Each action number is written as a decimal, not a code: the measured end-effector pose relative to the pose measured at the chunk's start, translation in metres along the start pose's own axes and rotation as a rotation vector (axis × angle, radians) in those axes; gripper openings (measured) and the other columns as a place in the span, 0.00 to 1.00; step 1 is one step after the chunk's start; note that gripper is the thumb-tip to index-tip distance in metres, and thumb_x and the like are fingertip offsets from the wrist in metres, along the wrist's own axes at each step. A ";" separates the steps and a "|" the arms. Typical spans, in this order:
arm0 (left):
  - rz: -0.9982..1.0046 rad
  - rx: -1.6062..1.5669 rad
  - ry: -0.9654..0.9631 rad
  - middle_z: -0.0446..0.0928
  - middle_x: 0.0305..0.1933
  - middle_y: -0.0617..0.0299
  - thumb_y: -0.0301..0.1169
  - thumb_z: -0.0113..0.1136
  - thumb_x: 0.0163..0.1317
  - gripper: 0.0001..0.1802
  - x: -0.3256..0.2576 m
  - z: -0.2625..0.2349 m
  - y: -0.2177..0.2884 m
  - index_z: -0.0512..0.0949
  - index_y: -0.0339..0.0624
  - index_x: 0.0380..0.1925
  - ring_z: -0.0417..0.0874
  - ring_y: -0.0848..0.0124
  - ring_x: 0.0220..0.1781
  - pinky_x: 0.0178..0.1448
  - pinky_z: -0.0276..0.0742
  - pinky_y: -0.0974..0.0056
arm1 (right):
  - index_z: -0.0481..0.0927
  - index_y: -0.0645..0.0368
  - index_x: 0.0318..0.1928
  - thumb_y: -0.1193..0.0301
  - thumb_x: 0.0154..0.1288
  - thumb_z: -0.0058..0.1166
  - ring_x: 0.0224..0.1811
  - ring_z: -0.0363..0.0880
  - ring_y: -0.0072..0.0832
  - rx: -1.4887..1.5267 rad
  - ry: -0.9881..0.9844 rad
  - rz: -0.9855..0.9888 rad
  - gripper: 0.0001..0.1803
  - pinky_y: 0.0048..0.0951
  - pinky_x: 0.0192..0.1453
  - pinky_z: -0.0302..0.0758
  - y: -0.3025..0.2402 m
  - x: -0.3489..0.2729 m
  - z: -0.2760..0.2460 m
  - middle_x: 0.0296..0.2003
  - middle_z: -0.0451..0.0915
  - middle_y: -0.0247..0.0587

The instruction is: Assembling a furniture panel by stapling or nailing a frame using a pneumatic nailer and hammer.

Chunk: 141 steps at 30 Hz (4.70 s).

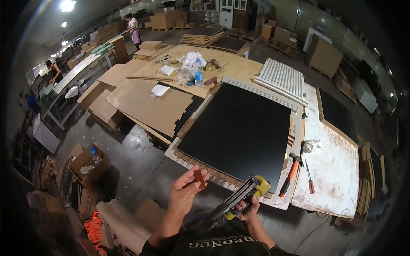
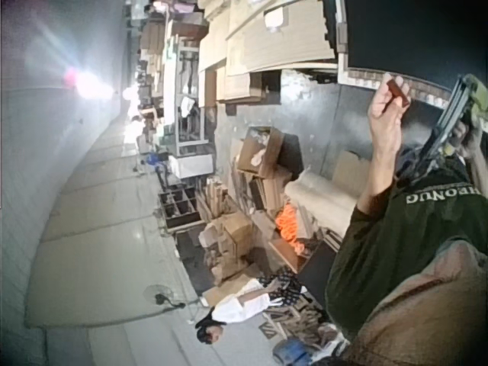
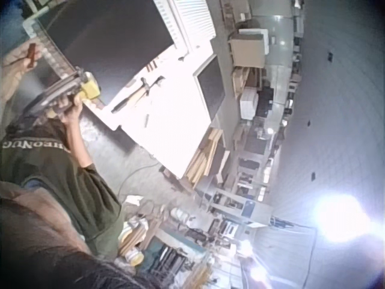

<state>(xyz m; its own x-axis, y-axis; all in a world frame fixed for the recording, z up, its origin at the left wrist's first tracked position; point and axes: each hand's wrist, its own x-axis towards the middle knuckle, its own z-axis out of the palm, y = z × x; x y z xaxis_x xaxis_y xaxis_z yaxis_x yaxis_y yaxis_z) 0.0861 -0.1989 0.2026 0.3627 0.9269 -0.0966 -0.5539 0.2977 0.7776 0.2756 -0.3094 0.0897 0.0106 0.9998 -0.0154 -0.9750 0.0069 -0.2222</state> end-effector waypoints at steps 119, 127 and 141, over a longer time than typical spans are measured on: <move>0.579 1.179 -0.126 0.74 0.22 0.56 0.19 0.64 0.48 0.04 -0.026 0.019 0.019 0.79 0.34 0.26 0.76 0.67 0.21 0.26 0.69 0.68 | 0.75 0.59 0.36 0.59 0.59 0.52 0.29 0.70 0.26 -0.049 -0.146 0.118 0.15 0.32 0.44 0.68 0.050 0.030 0.022 0.22 0.70 0.32; 0.532 1.336 -0.172 0.74 0.34 0.52 0.36 0.60 0.56 0.28 -0.040 0.005 0.013 0.68 0.32 0.55 0.75 0.59 0.33 0.36 0.72 0.60 | 0.75 0.59 0.37 0.60 0.59 0.52 0.28 0.69 0.26 -0.039 -0.117 0.107 0.15 0.32 0.43 0.68 0.050 0.029 0.025 0.22 0.70 0.32; 0.652 1.551 -0.397 0.67 0.57 0.42 0.44 0.61 0.56 0.35 -0.029 0.001 0.016 0.65 0.31 0.58 0.72 0.50 0.53 0.54 0.70 0.55 | 0.73 0.59 0.35 0.58 0.60 0.51 0.28 0.69 0.27 -0.067 -0.051 0.139 0.16 0.31 0.43 0.69 0.052 0.035 0.026 0.22 0.69 0.32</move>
<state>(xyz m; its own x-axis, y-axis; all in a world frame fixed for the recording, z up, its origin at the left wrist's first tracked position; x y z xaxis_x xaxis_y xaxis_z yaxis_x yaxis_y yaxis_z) 0.0680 -0.2210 0.2188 0.6700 0.6163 0.4140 0.4207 -0.7746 0.4723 0.2192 -0.2738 0.1034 -0.1360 0.9907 -0.0016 -0.9492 -0.1308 -0.2862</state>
